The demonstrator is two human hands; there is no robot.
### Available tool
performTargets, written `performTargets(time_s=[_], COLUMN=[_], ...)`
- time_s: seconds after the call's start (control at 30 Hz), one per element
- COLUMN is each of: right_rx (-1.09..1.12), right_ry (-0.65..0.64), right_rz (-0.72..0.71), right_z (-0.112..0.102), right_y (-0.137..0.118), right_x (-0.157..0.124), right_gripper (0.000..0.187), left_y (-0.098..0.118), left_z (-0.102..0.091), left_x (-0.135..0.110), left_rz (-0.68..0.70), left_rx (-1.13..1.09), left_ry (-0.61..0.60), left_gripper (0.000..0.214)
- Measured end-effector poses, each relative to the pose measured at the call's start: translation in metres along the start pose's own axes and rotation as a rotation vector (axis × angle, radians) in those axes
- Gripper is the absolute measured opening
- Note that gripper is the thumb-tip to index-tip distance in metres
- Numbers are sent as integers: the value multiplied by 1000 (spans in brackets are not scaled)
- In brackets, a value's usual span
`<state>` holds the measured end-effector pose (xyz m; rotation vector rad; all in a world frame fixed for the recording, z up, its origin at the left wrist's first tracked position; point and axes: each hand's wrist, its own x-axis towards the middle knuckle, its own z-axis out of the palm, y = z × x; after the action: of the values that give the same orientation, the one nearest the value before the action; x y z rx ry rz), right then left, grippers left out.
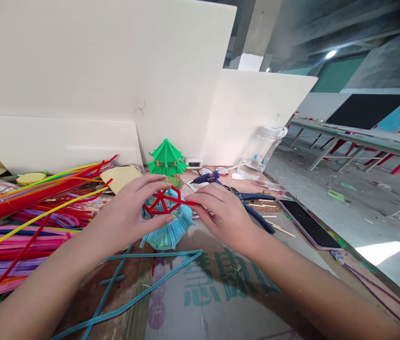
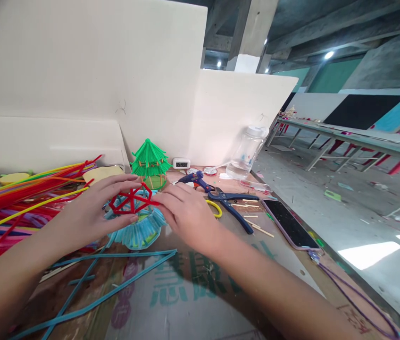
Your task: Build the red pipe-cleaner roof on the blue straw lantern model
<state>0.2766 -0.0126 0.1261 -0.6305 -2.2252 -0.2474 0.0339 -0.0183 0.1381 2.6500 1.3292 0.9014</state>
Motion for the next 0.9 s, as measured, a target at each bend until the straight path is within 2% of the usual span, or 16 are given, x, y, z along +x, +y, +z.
performTargets(time_s=[0.1, 0.23, 0.4, 0.9], right_rx=[-6, 3, 15, 46], right_ry=[-9, 8, -12, -41], right_rz=[-3, -30, 65, 107], right_z=[1, 3, 5, 5], right_y=[-6, -5, -2, 1], right_x=[-1, -3, -10, -11], right_gripper=[26, 21, 19, 15], left_y=[0, 0, 1, 2], left_z=[3, 7, 9, 9], left_x=[-3, -5, -5, -6], left_rz=[62, 97, 108, 116], left_rx=[25, 45, 66, 100], left_ry=[18, 49, 59, 53], left_gripper=[51, 46, 43, 39])
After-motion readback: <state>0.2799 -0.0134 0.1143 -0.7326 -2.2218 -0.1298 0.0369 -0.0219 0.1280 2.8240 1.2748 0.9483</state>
